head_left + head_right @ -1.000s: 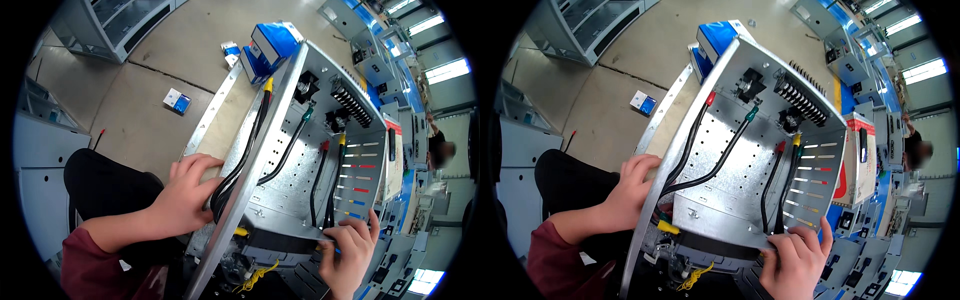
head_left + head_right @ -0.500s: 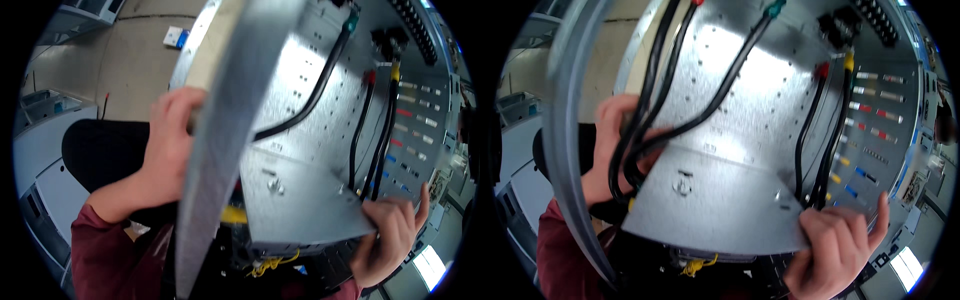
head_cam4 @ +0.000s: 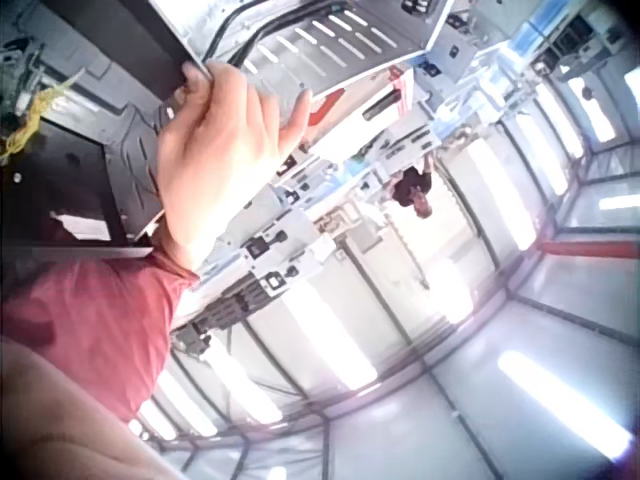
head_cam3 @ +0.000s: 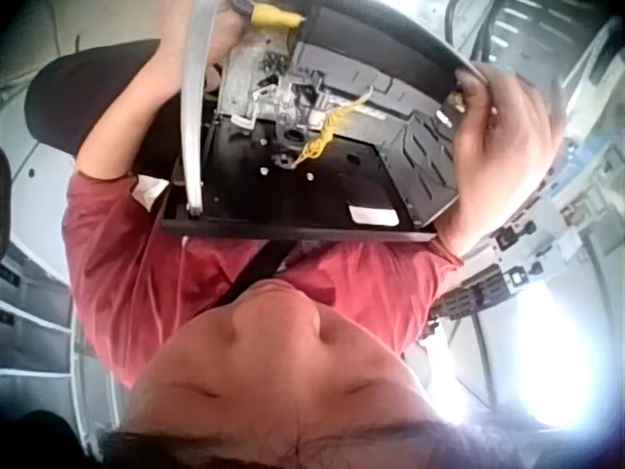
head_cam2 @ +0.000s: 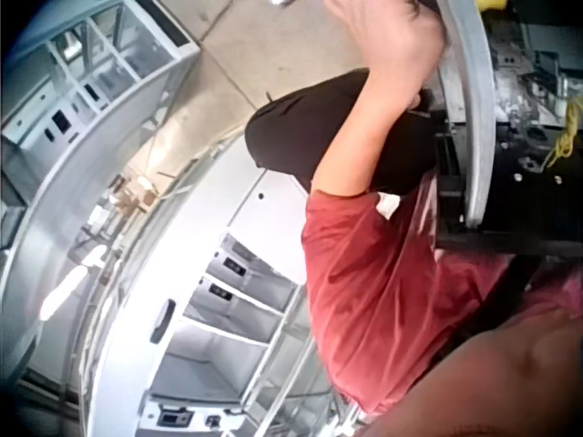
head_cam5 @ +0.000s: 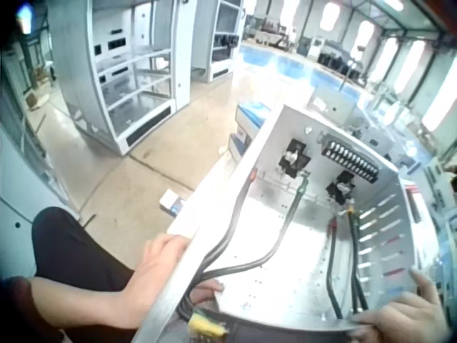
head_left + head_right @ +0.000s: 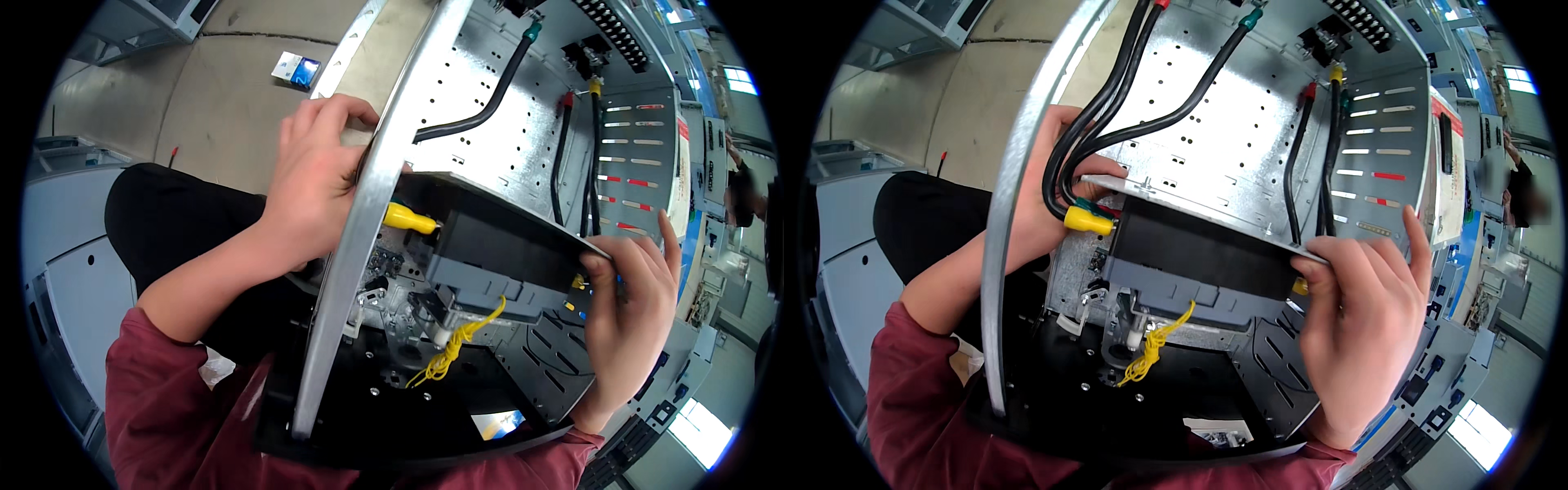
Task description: The person assembles a large metal appliance on the floor, installing a black plastic component, routing wires, and tightening screws with a wrench.
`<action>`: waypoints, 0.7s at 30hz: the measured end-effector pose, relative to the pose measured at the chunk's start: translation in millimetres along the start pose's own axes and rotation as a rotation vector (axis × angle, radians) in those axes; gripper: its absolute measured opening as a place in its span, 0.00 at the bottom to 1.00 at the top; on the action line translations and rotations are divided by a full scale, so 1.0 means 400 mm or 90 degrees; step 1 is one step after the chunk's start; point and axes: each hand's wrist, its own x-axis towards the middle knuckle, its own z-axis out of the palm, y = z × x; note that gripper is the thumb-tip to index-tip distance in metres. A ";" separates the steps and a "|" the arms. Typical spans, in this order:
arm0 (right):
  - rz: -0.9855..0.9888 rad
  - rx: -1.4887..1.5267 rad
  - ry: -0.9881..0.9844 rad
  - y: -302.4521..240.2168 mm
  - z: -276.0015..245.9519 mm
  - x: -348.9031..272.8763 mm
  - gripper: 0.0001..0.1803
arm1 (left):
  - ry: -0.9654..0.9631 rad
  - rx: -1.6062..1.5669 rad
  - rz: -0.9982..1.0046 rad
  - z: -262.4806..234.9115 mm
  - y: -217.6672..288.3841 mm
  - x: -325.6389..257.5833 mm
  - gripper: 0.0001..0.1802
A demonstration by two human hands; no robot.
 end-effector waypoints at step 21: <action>-0.080 -0.004 0.035 0.036 -0.013 -0.006 0.06 | 0.073 0.245 0.113 -0.041 0.036 0.027 0.40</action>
